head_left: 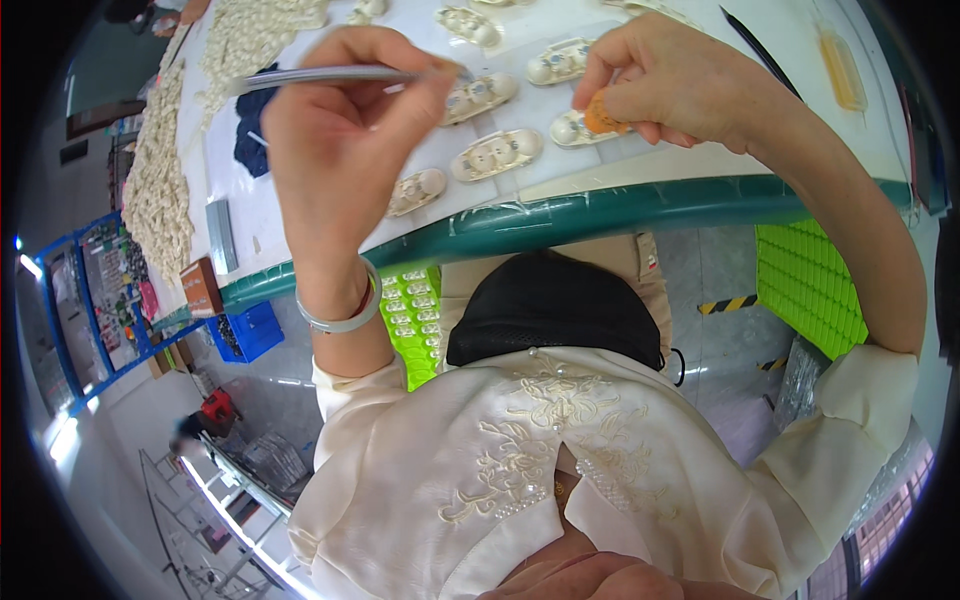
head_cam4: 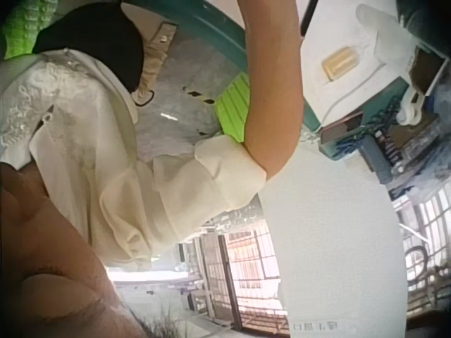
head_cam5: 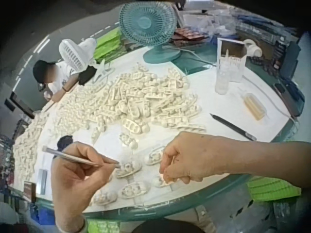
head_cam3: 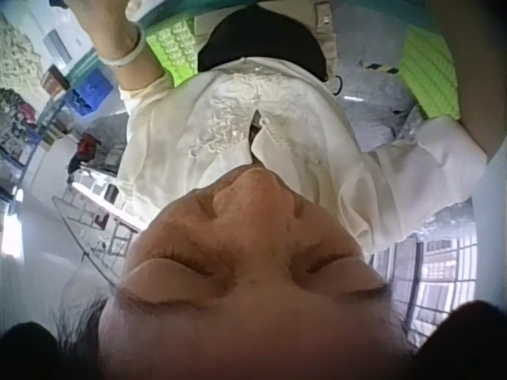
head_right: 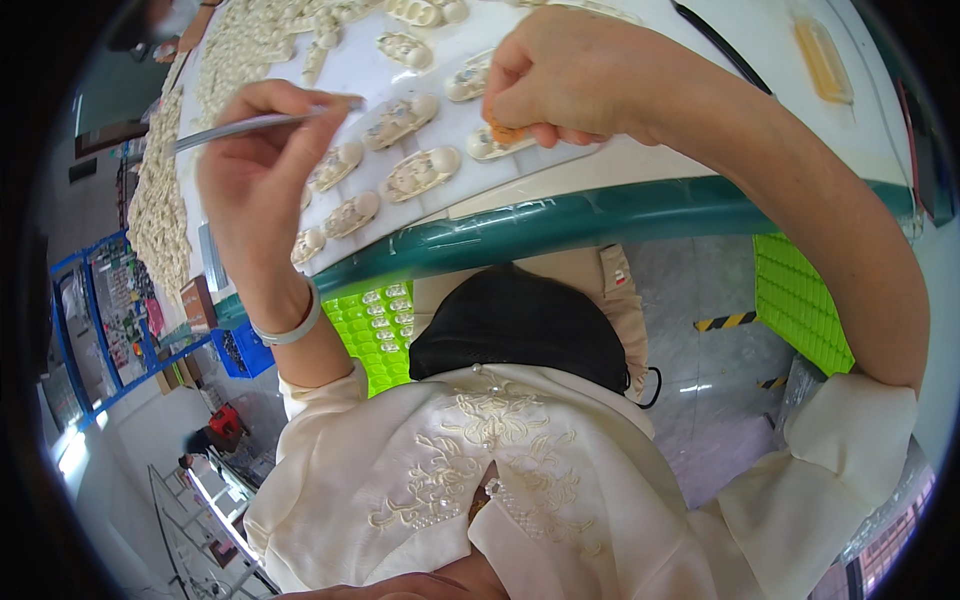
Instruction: Using a scraper and adhesive to clean and assemble small plastic product components at a workbench.
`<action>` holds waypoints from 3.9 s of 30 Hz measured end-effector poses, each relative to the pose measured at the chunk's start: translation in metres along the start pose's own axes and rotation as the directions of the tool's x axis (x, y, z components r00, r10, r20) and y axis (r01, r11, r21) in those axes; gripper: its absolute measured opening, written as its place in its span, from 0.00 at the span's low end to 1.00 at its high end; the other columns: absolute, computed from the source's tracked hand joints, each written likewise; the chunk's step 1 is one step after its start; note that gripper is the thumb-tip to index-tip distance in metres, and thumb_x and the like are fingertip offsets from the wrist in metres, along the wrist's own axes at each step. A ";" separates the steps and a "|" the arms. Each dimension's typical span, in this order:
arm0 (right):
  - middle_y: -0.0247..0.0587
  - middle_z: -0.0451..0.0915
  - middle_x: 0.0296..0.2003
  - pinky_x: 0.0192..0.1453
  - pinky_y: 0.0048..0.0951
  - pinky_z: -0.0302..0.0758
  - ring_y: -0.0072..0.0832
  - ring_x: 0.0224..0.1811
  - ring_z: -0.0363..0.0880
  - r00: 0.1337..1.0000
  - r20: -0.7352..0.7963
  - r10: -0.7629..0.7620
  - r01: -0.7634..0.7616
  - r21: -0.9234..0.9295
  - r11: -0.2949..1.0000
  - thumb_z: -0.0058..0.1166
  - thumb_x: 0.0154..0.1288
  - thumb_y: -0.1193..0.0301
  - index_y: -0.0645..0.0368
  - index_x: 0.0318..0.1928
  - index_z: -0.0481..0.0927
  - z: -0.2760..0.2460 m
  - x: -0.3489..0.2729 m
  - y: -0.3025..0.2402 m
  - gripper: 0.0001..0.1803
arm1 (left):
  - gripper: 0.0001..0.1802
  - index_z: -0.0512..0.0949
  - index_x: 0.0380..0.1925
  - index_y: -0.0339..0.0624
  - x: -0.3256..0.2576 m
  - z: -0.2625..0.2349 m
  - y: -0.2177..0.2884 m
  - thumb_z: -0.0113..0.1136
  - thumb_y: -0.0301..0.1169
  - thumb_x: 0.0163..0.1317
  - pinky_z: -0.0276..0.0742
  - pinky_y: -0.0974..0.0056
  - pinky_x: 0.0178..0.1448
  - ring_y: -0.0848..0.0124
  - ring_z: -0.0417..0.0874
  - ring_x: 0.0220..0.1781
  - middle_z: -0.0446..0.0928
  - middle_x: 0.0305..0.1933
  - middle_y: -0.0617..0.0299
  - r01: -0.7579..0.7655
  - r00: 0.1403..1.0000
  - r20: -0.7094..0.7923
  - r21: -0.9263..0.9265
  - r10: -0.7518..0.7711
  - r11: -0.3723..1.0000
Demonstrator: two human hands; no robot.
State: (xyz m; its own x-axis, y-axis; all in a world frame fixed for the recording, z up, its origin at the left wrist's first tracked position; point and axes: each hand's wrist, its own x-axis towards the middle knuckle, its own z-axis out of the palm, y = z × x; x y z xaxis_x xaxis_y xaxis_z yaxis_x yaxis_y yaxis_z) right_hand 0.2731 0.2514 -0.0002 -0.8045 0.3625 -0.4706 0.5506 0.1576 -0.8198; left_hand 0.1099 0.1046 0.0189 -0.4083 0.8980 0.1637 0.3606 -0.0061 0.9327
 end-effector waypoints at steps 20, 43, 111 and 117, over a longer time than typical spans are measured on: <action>0.31 0.69 0.15 0.13 0.17 0.53 0.14 0.13 0.60 0.999 -0.020 0.037 -0.036 0.061 0.998 0.54 0.51 0.73 0.65 0.34 0.79 -0.003 -0.009 0.000 0.09 | 0.07 0.76 0.33 0.33 -0.025 0.005 -0.028 0.62 0.21 0.54 0.77 0.75 0.39 0.78 0.82 0.34 0.80 0.30 0.60 0.136 0.982 0.126 0.037 -0.139 0.990; 0.39 0.74 0.17 0.18 0.23 0.69 0.22 0.15 0.71 0.978 -0.040 -0.203 0.205 0.048 0.978 0.53 0.52 0.73 0.68 0.39 0.79 0.019 -0.002 -0.014 0.14 | 0.04 0.76 0.23 0.38 -0.025 0.016 -0.020 0.62 0.22 0.46 0.77 0.74 0.33 0.75 0.81 0.26 0.78 0.23 0.63 0.030 0.993 0.095 0.335 -0.065 0.942; 0.36 0.71 0.16 0.11 0.17 0.57 0.15 0.10 0.61 0.977 0.212 -0.023 0.020 0.013 1.000 0.50 0.51 0.76 0.67 0.35 0.79 0.037 0.033 -0.040 0.11 | 0.07 0.76 0.33 0.31 -0.059 -0.052 -0.020 0.61 0.20 0.52 0.75 0.75 0.41 0.78 0.79 0.36 0.78 0.33 0.62 0.240 0.970 -0.048 0.041 -0.238 0.970; 0.35 0.71 0.16 0.10 0.15 0.55 0.13 0.09 0.60 0.974 0.222 0.041 -0.037 -0.022 0.999 0.50 0.50 0.77 0.67 0.36 0.78 0.038 0.035 -0.045 0.12 | 0.07 0.77 0.31 0.32 -0.057 -0.048 -0.030 0.63 0.21 0.52 0.77 0.74 0.43 0.78 0.79 0.36 0.78 0.32 0.62 0.213 0.977 -0.006 0.071 -0.214 0.974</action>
State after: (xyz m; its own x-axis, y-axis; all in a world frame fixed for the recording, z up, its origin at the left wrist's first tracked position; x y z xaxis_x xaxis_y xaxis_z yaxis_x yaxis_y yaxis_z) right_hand 0.2116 0.2227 0.0075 -0.8107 0.1553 -0.5645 0.5847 0.1647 -0.7944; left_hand 0.0821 0.0321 -0.0032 -0.4806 0.8761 -0.0374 0.3235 0.2168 0.9211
